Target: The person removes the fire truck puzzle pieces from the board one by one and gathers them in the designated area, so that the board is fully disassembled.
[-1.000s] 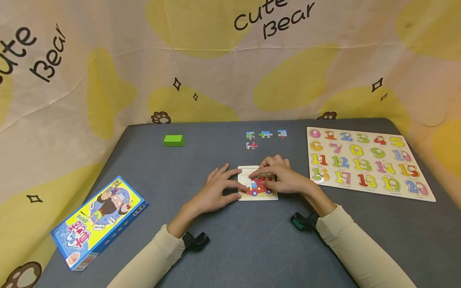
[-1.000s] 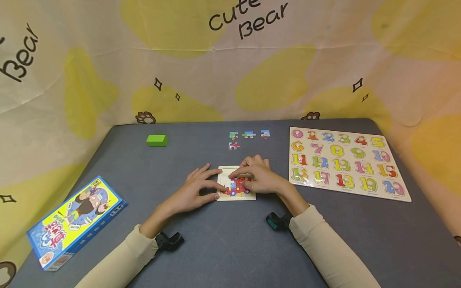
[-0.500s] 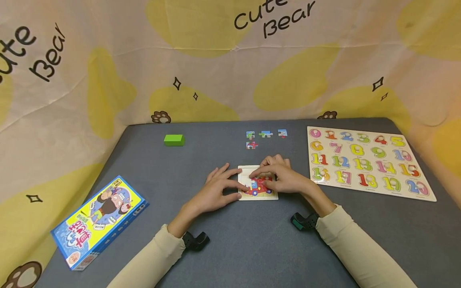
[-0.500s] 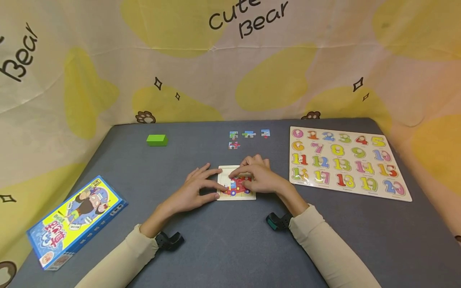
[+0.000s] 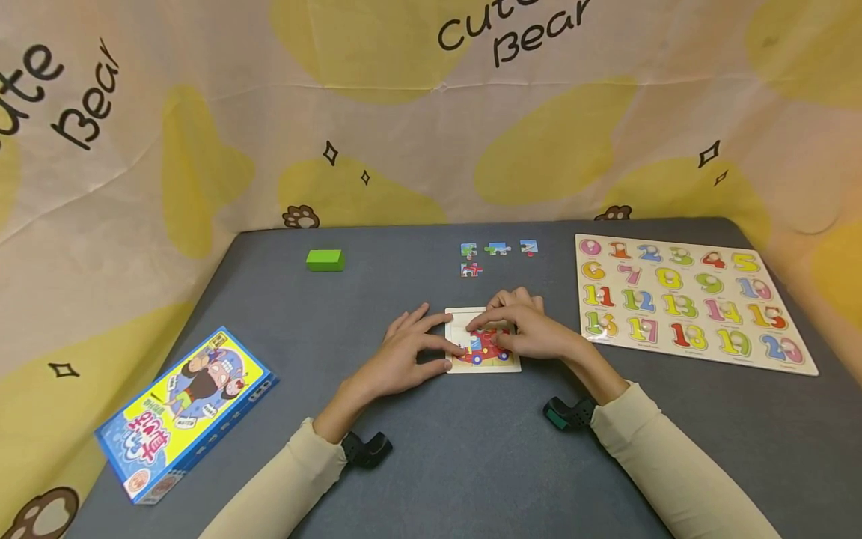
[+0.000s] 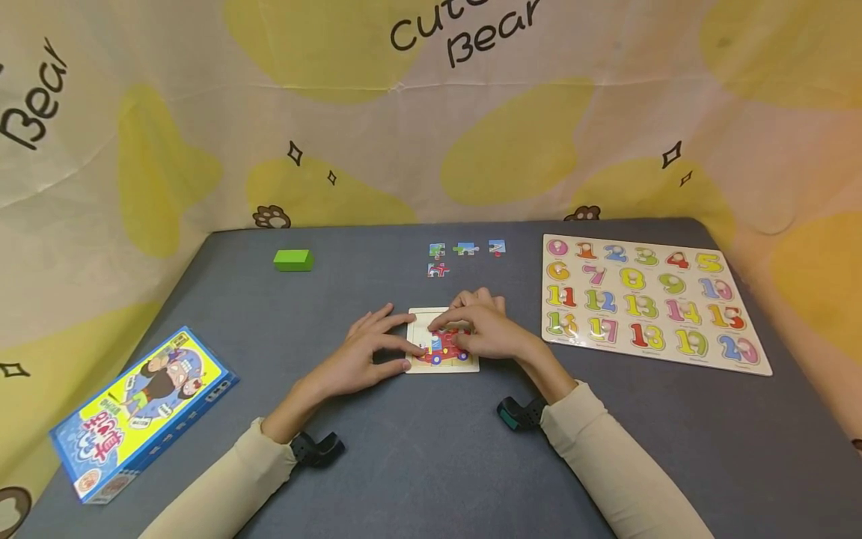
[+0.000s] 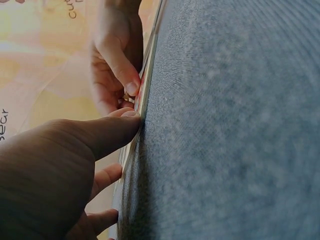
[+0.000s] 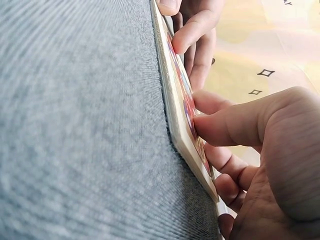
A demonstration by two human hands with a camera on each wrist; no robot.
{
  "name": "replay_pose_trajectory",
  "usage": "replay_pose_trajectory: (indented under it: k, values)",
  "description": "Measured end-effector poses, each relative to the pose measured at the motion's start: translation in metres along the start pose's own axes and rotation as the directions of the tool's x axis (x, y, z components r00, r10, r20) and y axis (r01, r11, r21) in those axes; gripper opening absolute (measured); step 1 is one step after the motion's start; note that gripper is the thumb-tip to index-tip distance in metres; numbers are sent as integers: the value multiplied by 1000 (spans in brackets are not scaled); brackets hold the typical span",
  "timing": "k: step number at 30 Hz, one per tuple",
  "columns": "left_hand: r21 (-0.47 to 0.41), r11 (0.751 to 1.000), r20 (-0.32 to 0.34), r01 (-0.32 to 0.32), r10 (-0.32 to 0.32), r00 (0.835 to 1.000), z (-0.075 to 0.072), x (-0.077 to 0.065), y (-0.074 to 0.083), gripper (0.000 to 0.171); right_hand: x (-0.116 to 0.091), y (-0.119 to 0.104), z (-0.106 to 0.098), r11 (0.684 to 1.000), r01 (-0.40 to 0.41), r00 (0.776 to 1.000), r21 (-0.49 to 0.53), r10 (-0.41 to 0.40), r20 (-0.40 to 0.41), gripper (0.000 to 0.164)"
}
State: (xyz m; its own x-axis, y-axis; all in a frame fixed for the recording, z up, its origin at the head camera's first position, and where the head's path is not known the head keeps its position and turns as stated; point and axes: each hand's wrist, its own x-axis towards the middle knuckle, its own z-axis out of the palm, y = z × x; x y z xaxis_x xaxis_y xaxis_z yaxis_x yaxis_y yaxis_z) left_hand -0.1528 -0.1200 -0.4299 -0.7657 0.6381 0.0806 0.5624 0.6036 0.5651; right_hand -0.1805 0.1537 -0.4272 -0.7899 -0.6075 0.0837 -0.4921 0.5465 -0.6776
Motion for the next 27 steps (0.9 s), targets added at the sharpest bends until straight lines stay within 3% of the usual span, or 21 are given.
replay_pose_trajectory:
  k: [27]
  values:
    - [2,1000,-4,0,0,1000,1,2,-1,23,1,1,-1,999,16,1000,34,-16,8,34]
